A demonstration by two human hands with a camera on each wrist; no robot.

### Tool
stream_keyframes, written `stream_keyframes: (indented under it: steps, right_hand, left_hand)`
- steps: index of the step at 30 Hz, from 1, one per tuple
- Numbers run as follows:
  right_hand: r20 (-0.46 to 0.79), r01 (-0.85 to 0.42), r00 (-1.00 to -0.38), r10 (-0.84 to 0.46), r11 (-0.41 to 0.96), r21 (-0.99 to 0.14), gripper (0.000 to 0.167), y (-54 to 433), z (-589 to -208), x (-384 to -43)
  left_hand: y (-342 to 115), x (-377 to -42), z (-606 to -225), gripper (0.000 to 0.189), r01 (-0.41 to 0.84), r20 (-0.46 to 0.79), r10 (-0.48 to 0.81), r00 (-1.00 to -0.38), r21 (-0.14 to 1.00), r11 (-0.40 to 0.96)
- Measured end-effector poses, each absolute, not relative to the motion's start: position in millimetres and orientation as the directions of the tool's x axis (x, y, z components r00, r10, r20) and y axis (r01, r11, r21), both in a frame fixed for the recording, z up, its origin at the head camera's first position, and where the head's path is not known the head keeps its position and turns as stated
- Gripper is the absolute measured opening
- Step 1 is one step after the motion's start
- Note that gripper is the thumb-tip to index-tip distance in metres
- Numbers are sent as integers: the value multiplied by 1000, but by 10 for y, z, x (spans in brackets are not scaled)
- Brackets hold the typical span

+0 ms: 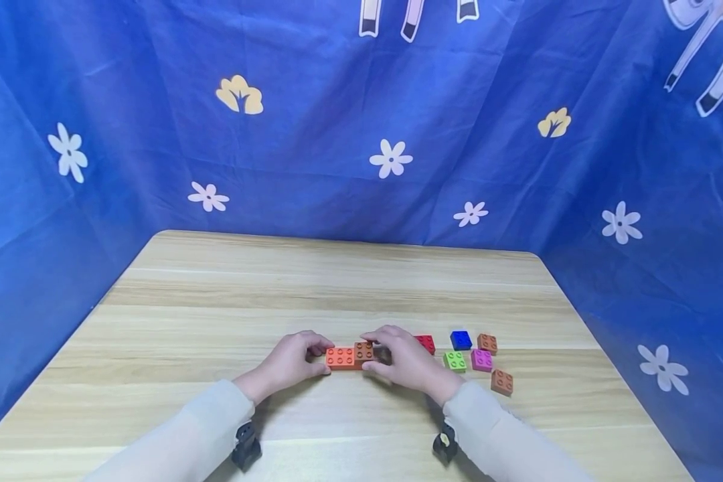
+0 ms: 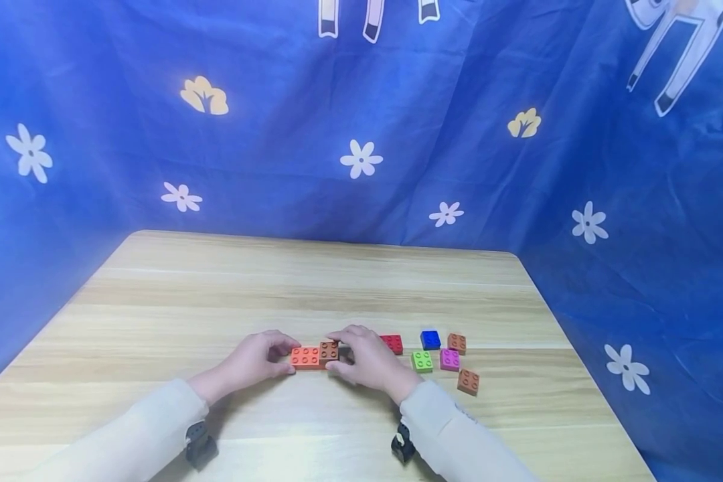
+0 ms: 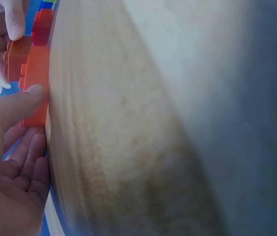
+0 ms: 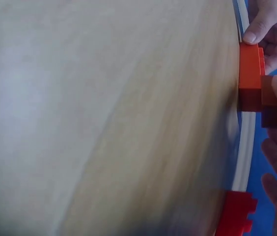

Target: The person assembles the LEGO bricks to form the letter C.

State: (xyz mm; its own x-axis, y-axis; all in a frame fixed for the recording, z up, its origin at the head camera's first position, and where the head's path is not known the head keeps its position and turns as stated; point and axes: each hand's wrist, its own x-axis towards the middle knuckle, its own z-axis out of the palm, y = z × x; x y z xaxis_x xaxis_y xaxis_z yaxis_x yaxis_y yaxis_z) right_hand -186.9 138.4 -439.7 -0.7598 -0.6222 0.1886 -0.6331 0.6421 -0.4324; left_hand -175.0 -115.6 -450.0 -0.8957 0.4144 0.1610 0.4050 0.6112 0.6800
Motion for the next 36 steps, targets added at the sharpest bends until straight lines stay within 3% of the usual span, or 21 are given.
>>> stream_keyframes:
  steps: [12,18,36]
  right_hand:
    - [291,-612,-788,-543,633,-474,48,1759,-4435,-1811]
    - [368,-642,-767,-526,622,-448,45,2024,-4430,-1772]
    - [414,-552,-823,-388,716,-428,47,2799,-4577,-1565]
  left_hand:
    - [-1160,-1745,-4506,36,393,149,408,-901,680,619]
    - [-1151,-1732,-4522,37,395,155,405,-901,680,618]
    - [-1150,-1730,-4501,35,394,153,409,-899,688,609]
